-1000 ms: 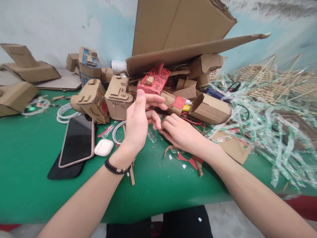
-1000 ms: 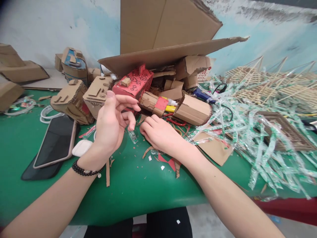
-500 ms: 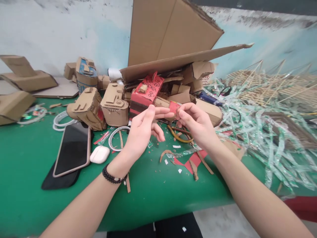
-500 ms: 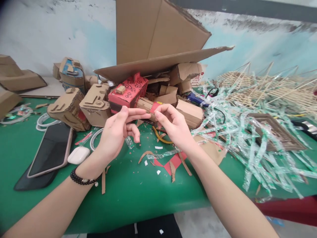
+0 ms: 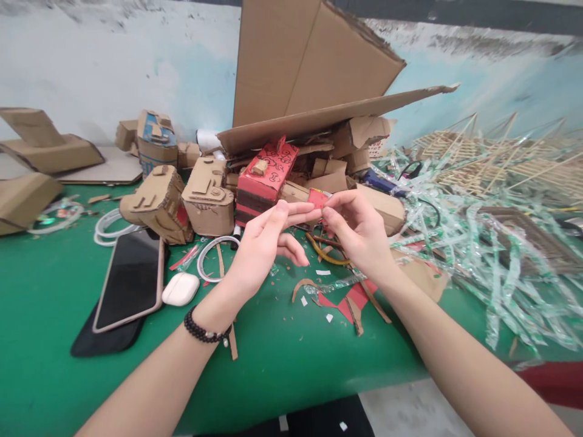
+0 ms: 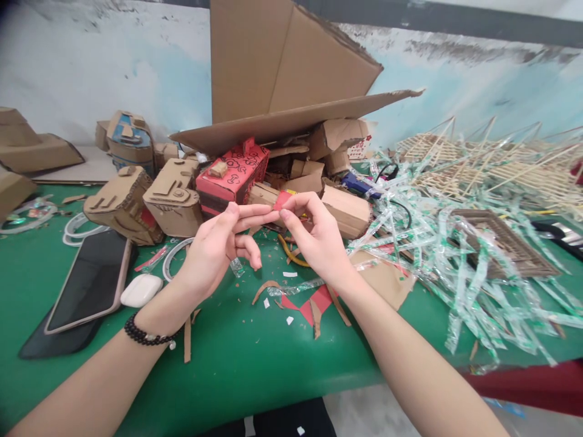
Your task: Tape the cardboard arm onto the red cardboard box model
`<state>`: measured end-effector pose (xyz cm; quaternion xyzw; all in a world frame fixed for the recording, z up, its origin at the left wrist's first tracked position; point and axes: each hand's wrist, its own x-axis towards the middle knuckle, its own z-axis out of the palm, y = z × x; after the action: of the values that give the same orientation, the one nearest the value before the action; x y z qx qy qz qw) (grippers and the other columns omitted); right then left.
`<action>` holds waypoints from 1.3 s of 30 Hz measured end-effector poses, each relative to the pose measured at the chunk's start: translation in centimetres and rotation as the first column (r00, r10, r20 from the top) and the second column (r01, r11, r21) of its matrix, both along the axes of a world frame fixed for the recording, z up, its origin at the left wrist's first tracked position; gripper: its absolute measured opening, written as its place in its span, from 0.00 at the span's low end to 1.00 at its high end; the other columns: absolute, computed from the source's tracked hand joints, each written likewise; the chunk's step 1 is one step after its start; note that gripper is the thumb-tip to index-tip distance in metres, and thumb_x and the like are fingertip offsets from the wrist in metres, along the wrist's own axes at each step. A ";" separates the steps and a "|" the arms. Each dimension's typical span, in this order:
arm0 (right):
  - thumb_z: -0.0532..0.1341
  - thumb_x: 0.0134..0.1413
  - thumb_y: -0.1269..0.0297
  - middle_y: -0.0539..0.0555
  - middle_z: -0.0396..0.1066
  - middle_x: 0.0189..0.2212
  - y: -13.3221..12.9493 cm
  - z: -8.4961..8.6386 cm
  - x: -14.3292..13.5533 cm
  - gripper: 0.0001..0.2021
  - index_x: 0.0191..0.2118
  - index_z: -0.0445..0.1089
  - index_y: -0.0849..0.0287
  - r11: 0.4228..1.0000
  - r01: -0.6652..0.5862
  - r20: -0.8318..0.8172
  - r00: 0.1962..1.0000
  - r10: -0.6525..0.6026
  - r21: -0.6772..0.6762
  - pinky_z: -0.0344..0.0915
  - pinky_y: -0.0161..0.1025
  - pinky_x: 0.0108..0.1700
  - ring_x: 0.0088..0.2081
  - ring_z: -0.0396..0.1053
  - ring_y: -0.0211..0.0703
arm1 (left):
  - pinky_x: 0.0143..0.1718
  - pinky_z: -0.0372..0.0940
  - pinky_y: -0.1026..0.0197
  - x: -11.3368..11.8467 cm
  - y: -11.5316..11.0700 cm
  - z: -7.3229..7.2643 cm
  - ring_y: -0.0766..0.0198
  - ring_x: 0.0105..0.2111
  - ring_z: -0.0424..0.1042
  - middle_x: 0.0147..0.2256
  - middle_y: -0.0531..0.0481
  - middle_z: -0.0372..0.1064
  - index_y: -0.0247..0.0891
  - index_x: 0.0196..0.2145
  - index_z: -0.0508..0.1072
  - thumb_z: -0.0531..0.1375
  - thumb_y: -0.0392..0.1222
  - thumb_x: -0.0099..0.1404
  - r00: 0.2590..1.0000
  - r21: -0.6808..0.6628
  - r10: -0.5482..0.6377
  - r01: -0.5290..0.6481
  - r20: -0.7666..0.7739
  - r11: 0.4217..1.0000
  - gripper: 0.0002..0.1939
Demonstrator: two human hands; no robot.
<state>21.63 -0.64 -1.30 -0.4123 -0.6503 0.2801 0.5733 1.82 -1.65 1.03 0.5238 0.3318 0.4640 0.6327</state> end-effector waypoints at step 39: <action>0.63 0.75 0.62 0.56 0.78 0.40 -0.4 -1.1 -0.3 0.06 0.45 0.77 0.55 0.937 -0.338 0.710 0.681 0.179 0.088 0.71 0.44 0.46 0.42 0.75 0.48 | 0.20 0.70 0.64 -0.4 0.2 0.5 0.70 0.19 0.73 0.46 0.41 0.85 0.38 0.46 0.83 0.58 0.66 0.77 0.963 0.163 0.270 -0.269 0.015 0.949 0.28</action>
<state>21.30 -1.07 -2.43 -0.3268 -0.8945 0.1131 0.2835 1.45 -1.44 1.54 0.5257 0.3633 0.5696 0.5170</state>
